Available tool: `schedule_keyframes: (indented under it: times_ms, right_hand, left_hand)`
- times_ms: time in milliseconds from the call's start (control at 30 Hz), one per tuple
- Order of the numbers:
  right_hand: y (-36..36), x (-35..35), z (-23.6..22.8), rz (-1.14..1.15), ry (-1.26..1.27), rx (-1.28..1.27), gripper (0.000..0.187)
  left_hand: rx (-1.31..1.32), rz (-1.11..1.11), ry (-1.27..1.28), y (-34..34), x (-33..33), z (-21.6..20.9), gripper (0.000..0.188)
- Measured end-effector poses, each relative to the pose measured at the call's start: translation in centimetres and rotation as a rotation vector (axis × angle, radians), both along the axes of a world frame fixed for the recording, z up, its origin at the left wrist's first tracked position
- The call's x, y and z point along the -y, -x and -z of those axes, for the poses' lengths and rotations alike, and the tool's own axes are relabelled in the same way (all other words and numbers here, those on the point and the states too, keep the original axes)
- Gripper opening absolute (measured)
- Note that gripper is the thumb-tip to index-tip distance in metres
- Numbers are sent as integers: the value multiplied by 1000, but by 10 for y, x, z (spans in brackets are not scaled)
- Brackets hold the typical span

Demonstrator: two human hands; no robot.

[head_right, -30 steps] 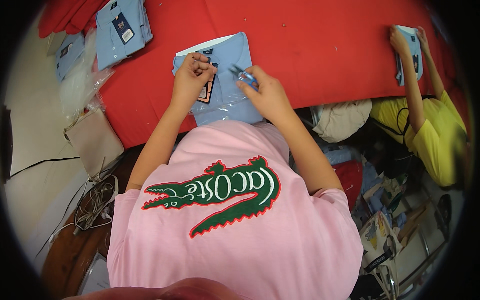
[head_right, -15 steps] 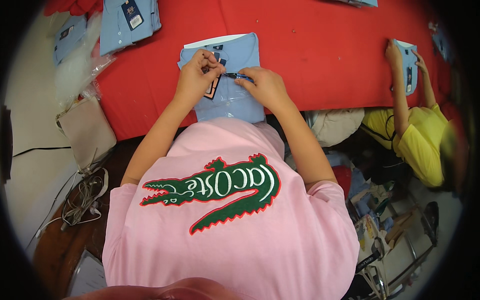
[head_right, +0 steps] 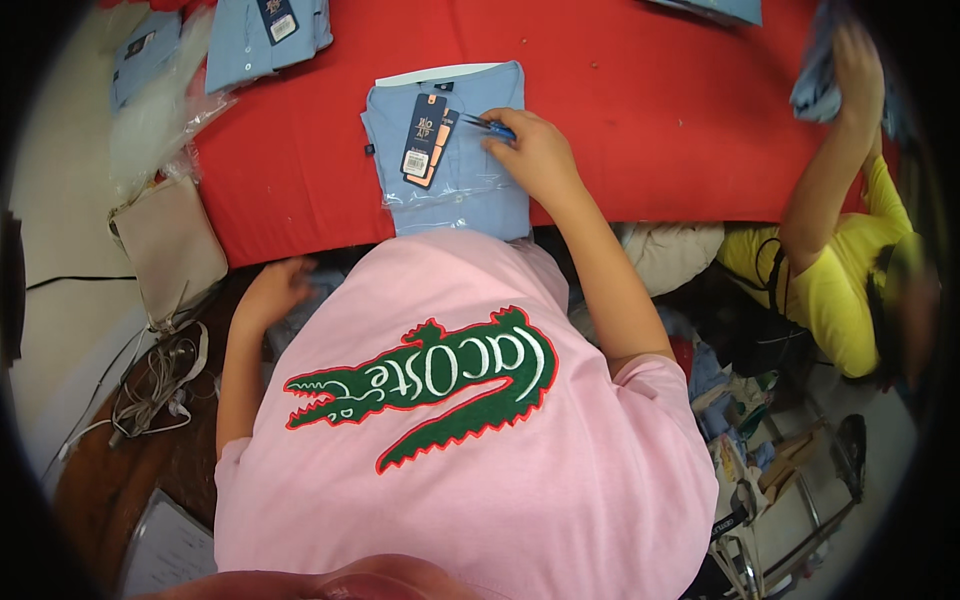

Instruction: The person packages blue folded shirts by inserting them into plastic bags, using a small blue tool to trim or secure something on the collar, and then places cardboard inserts between the shirts.

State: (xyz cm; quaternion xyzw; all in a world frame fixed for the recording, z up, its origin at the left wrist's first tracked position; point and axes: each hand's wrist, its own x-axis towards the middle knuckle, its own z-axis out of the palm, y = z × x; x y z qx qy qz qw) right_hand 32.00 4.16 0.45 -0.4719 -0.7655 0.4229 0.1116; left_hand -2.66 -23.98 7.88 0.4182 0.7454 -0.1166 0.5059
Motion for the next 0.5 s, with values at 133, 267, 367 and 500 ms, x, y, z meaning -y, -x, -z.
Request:
schedule_keyframes:
  times_ms: [133,267,367,500]
  right_hand:
    - [13,-3,9,-73,51,166,30]
    - [6,-4,6,-101,10,10,24]
    - [-2,4,10,-55,-52,-111,22]
    - [1,20,2,106,-16,-157,22]
  left_hand:
    - [506,-434,-525,-72,-93,23,42]
    - [498,-438,-585,-131,-170,54,40]
    - [601,-545,-450,-148,-198,80,36]
    - [647,-662,-448,-149,-202,87,29]
